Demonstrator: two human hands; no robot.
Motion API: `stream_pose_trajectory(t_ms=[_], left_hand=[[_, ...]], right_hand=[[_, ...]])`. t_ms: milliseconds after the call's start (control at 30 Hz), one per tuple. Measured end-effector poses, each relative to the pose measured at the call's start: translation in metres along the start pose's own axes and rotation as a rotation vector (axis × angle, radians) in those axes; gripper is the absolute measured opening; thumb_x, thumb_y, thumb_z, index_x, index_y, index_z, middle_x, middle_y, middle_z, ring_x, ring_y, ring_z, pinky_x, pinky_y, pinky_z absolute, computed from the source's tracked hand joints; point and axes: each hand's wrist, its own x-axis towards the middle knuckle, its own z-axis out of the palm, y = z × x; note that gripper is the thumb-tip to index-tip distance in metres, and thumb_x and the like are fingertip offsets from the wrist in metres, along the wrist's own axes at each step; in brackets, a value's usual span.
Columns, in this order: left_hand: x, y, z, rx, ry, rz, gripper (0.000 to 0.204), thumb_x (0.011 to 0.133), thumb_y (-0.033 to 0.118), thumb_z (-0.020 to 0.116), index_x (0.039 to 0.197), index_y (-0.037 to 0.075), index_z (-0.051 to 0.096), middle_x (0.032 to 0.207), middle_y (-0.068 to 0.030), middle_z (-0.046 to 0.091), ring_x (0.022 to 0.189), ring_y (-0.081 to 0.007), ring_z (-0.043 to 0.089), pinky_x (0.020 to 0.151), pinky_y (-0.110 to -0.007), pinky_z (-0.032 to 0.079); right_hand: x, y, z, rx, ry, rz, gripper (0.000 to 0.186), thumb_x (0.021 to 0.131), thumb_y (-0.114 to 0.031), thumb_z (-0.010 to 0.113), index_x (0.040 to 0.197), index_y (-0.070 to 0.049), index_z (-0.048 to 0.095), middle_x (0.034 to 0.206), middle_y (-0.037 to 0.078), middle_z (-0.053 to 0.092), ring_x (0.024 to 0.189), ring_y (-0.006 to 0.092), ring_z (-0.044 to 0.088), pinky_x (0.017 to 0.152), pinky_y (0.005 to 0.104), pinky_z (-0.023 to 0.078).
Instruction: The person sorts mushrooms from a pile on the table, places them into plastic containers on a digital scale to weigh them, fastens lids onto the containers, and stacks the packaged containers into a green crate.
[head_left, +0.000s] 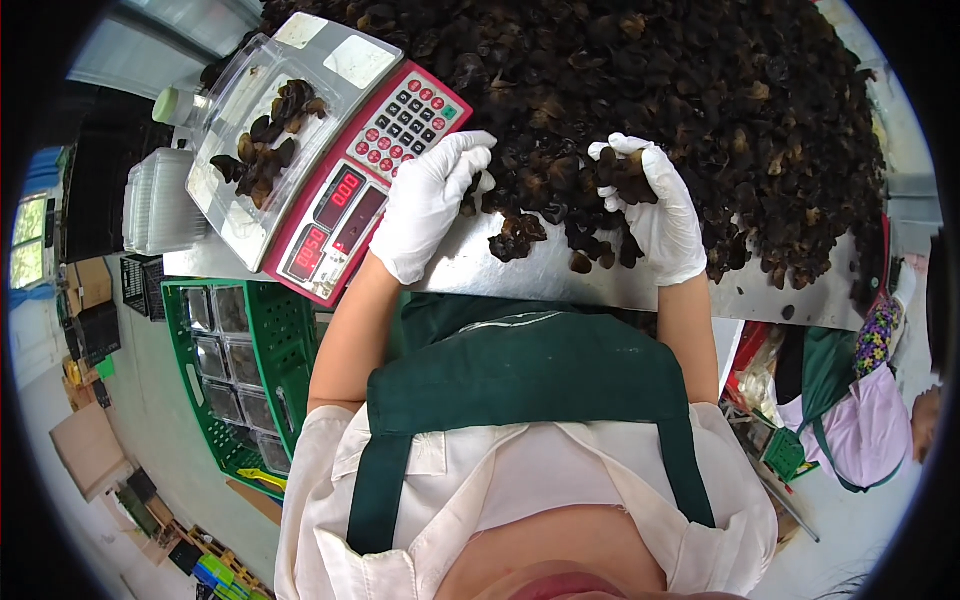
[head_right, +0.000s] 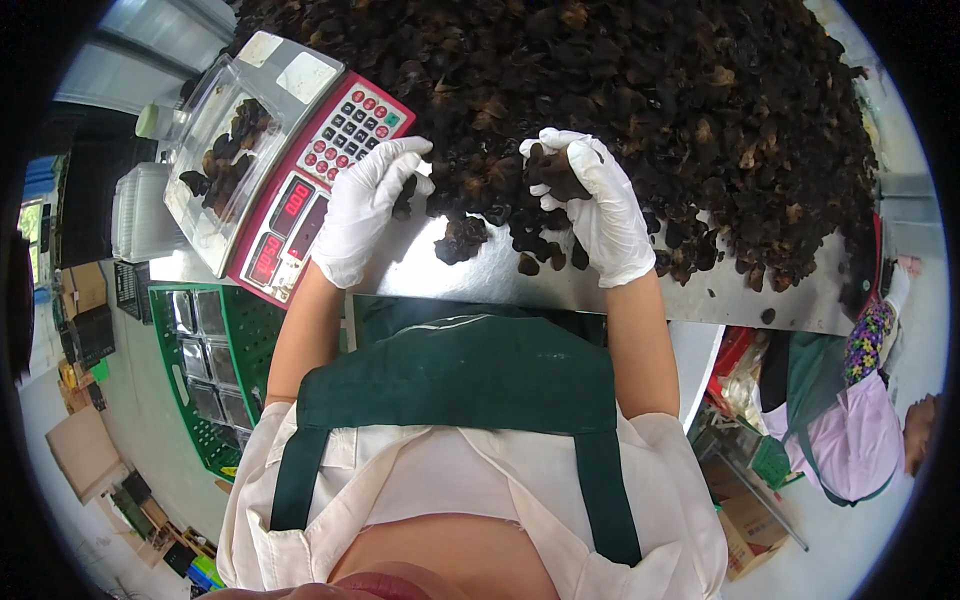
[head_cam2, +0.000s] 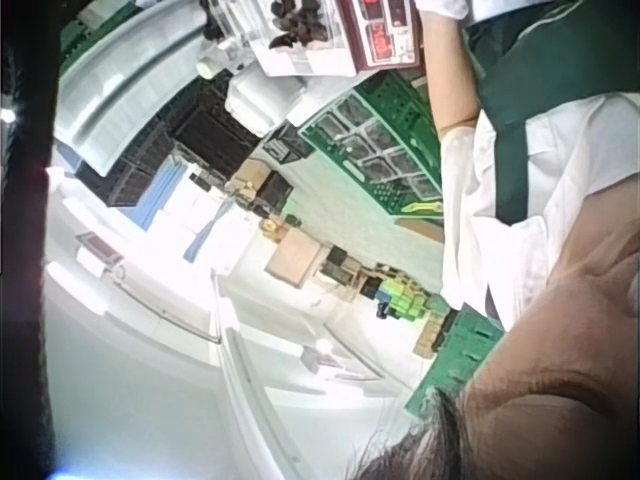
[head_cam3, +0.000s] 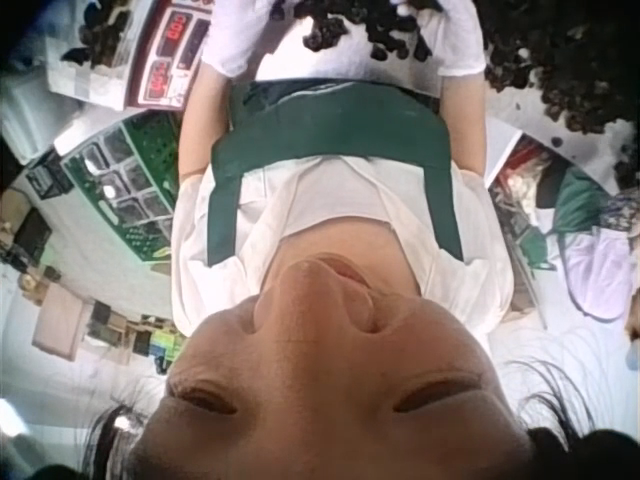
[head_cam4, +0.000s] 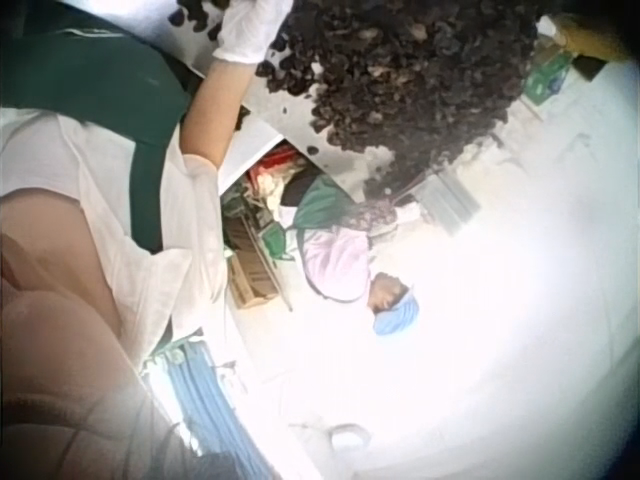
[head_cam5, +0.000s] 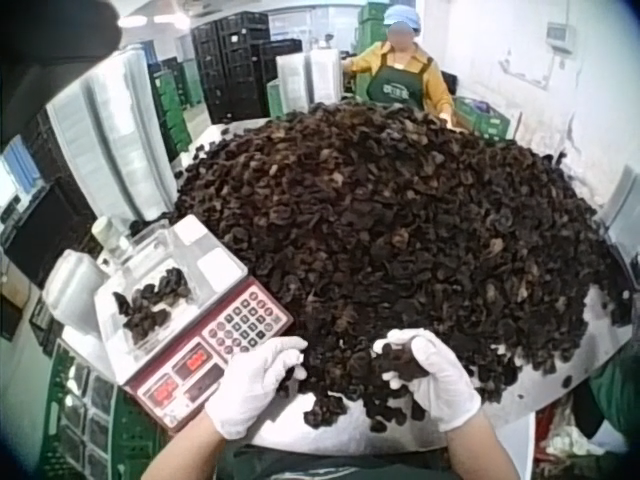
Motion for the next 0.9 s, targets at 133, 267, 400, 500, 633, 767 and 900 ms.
stream_pose_trajectory(t_ms=[133,267,400,500,633,767,900], left_hand=[[-0.006,0.007,-0.007,-0.319,-0.044,-0.079,0.052,0.112,0.045,0.042,0.129,0.002,0.065,0.095,-0.0076,0.076,0.075,-0.0110,0.065,0.067,-0.021,0.047],[-0.003,0.000,-0.013,-0.398,-0.081,-0.005,0.057,0.111,0.047,0.040,0.135,0.000,0.060,0.097,-0.0117,0.076,0.073,-0.0131,0.066,0.062,-0.023,0.047],[0.000,-0.005,-0.017,-0.635,-0.140,-0.058,0.045,0.105,0.029,0.056,0.138,-0.002,0.057,0.105,-0.0174,0.075,0.084,-0.0168,0.069,0.067,-0.027,0.053],[-0.002,-0.010,-0.024,-0.797,-0.183,-0.105,0.046,0.098,0.017,0.065,0.140,-0.002,0.056,0.114,-0.0203,0.074,0.093,-0.0210,0.070,0.073,-0.032,0.056],[-0.022,0.011,-0.030,-0.783,-0.116,-0.139,0.053,0.093,0.007,0.069,0.144,0.002,0.053,0.121,-0.0173,0.071,0.105,-0.0211,0.071,0.085,-0.032,0.056],[-0.049,0.028,-0.044,-0.722,-0.067,-0.089,0.056,0.090,-0.002,0.068,0.144,0.000,0.052,0.125,-0.0154,0.069,0.106,-0.0194,0.069,0.096,-0.032,0.054],[-0.081,0.047,-0.086,-0.608,0.224,0.155,0.052,0.086,-0.006,0.068,0.137,0.001,0.058,0.120,-0.0133,0.070,0.104,-0.0184,0.068,0.096,-0.032,0.055]], right_hand=[[-0.002,0.002,0.003,-0.006,0.003,0.019,0.037,0.104,-0.035,0.061,0.123,-0.004,0.067,0.118,0.012,0.072,0.085,0.0170,0.066,0.073,0.0288,0.054],[-0.003,0.005,0.008,-0.014,-0.009,0.023,0.037,0.104,-0.035,0.061,0.124,-0.004,0.067,0.118,0.012,0.072,0.085,0.0164,0.066,0.073,0.0286,0.054],[-0.002,0.006,0.009,-0.031,-0.009,0.026,0.037,0.104,-0.035,0.061,0.125,-0.004,0.066,0.118,0.011,0.072,0.084,0.0159,0.066,0.073,0.0280,0.054],[-0.001,0.008,0.013,-0.037,-0.016,0.028,0.037,0.104,-0.035,0.060,0.125,-0.004,0.066,0.118,0.011,0.072,0.085,0.0158,0.066,0.073,0.0282,0.054],[-0.002,0.007,0.028,-0.076,-0.030,0.055,0.036,0.104,-0.034,0.060,0.126,-0.005,0.065,0.118,0.010,0.071,0.086,0.0155,0.065,0.075,0.0288,0.053],[0.004,0.011,0.055,-0.111,-0.094,0.123,0.033,0.104,-0.033,0.061,0.124,-0.007,0.065,0.117,0.008,0.071,0.093,0.0138,0.065,0.076,0.0286,0.053],[0.036,0.000,0.132,-0.326,-0.309,0.129,0.036,0.103,-0.031,0.061,0.129,-0.005,0.062,0.118,0.007,0.067,0.093,0.0128,0.060,0.079,0.0280,0.050]])
